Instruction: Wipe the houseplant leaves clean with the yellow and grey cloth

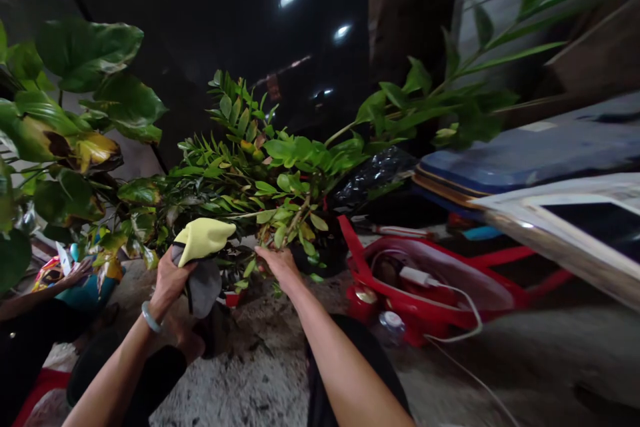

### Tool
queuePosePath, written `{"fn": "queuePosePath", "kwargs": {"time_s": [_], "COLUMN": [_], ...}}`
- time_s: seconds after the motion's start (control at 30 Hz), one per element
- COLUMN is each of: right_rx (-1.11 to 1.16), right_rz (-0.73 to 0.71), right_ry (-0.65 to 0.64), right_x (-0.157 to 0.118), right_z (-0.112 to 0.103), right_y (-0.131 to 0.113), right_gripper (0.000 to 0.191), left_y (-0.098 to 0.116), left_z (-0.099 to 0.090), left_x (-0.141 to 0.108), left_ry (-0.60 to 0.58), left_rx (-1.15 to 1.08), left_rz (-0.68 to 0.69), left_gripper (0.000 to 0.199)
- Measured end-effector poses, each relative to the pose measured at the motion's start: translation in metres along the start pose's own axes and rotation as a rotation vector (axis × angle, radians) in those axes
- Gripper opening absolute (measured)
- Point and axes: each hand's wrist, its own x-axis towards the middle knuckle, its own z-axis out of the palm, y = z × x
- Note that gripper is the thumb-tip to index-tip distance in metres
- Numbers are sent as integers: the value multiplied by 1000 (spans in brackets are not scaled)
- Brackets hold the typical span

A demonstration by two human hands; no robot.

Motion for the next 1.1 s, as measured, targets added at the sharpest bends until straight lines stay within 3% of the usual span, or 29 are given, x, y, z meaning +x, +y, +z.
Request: {"fn": "queuePosePath", "kwargs": {"time_s": [0.07, 0.23, 0.3, 0.43, 0.5, 0.57, 0.7, 0.77, 0.83, 1.0, 1.07, 1.1], "right_rx": [-3, -13, -9, -9, -16, -17, -9, -9, -11, -24, -34, -36], "right_rz": [5, 25, 22, 29, 42, 45, 46, 55, 61, 66, 71, 68], "right_ry": [7, 31, 31, 11, 1, 2, 20, 29, 29, 13, 11, 10], "right_x": [-2, -3, -3, -3, -5, -6, -4, -2, 0, -1, -3, -3], "right_z": [3, 7, 6, 6, 7, 9, 10, 8, 5, 2, 2, 3], "right_y": [-1, -3, -4, -4, -4, -3, -1, 0, 0, -2, -2, -2], "right_gripper": [17, 19, 16, 19, 22, 20, 16, 17, 15, 16, 19, 20], "left_y": [-6, -21, -18, -1, 3, 2, -12, -14, -10, 15, 19, 18], "left_z": [9, 17, 10, -5, -5, 0, 7, 4, -2, -8, -1, 3], "left_x": [2, -11, -9, 9, 13, 8, -18, -27, -25, 3, 5, 2], "left_ry": [-10, -248, -190, 77, 109, 39, -281, -354, -276, 124, 130, 71], "left_rx": [36, 139, 82, -89, -136, -118, 26, 26, -26, -182, -190, -167], "left_rz": [-13, -38, -24, 38, 47, 28, 9, 31, 31, 9, 19, 27], "left_gripper": [33, 26, 26, 39, 44, 42, 33, 32, 32, 38, 39, 38]}}
